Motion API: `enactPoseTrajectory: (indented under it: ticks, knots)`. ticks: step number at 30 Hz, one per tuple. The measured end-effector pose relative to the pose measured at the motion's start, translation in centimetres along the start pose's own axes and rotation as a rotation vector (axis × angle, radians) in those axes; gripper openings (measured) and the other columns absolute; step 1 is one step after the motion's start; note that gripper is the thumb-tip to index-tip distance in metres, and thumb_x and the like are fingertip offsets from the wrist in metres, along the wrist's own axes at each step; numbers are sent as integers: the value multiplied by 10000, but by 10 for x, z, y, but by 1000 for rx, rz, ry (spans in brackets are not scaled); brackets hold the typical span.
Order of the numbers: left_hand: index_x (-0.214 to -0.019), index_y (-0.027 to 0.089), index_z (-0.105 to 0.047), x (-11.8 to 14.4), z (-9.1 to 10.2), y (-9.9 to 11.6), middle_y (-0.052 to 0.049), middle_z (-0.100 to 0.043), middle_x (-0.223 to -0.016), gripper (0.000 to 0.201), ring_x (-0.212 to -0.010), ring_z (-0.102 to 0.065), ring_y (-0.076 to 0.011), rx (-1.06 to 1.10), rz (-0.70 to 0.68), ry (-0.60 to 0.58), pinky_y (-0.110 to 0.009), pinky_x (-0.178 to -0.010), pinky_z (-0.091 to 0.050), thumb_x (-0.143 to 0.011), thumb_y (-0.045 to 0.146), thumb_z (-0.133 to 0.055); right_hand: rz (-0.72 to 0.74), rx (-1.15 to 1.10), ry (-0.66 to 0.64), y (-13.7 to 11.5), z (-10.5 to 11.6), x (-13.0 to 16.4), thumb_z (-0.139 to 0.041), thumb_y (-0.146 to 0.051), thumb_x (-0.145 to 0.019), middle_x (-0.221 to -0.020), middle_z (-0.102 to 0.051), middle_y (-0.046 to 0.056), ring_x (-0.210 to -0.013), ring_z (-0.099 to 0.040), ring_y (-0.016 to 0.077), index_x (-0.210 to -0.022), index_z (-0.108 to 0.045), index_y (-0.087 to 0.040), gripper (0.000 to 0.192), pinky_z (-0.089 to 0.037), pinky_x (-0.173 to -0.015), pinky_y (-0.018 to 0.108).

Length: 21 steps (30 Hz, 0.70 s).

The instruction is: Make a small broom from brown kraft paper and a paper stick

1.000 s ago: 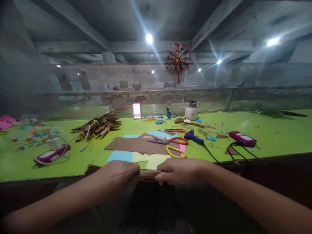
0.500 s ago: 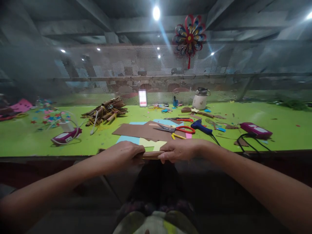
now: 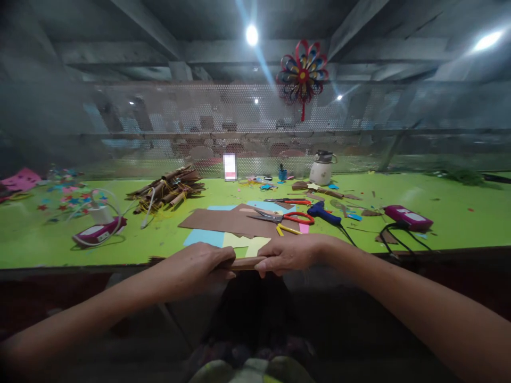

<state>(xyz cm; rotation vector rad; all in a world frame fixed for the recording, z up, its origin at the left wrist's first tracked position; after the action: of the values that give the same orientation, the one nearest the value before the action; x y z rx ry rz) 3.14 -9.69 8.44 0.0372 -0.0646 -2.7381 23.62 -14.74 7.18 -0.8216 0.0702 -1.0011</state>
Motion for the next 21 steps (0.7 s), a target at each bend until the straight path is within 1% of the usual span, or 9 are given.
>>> enactPoseTrajectory:
  ticks: [3, 8, 12, 15, 19, 21]
  knots:
    - [-806, 202, -569, -3, -1, -1, -9, -568, -593, 166, -501, -486, -151, 40, 25, -8, -260, -468, -213, -872, 275, -435, -19, 9, 24, 2, 2, 1, -406, -487, -912, -665, -503, -22, -586, -454, 93, -938, -598, -136, 401, -353, -521, 193]
    - [-767, 194, -552, -12, -3, -8, 11, -521, -588, 164, -498, -469, -128, 121, 48, 7, -252, -454, -201, -857, 292, -456, 3, 56, 96, 9, 14, 5, -375, -514, -916, -660, -507, -18, -590, -444, 97, -886, -599, -144, 434, -341, -530, 201]
    - [-763, 190, -555, -23, -10, -18, 9, -533, -611, 182, -508, -461, -120, 196, 56, -13, -239, -453, -209, -843, 333, -477, -18, 77, 103, 19, 24, 10, -376, -505, -916, -667, -491, -13, -590, -427, 102, -903, -609, -137, 436, -337, -543, 214]
    - [-783, 185, -567, -30, -16, -27, 7, -534, -603, 226, -499, -444, -117, 272, 48, -44, -231, -449, -223, -844, 380, -471, -25, 122, 145, 27, 29, 11, -398, -468, -914, -692, -449, -13, -607, -397, 104, -926, -621, -131, 404, -311, -536, 217]
    - [-826, 173, -591, -38, -19, -38, 3, -540, -593, 300, -494, -440, -116, 378, 35, -93, -223, -458, -262, -862, 421, -426, -1, 161, 177, 37, 37, 8, -404, -488, -903, -659, -414, -26, -595, -361, 98, -830, -640, -129, 436, -280, -542, 225]
    - [-849, 174, -606, -43, -19, -46, -3, -557, -613, 321, -527, -456, -123, 397, 20, -76, -222, -479, -286, -858, 441, -430, -10, 124, 188, 45, 42, 9, -416, -497, -895, -636, -419, -29, -582, -361, 94, -820, -650, -127, 444, -282, -542, 227]
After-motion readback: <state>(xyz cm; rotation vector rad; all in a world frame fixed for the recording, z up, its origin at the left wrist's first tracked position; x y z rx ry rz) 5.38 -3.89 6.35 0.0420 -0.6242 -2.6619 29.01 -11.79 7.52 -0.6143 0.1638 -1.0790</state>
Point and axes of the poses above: each hand's wrist, its own x-axis away from the middle knuckle, its own z-axis out of the back of the hand, y = z × x, the point moved 2 cm from there along -x, towards the middle knuckle
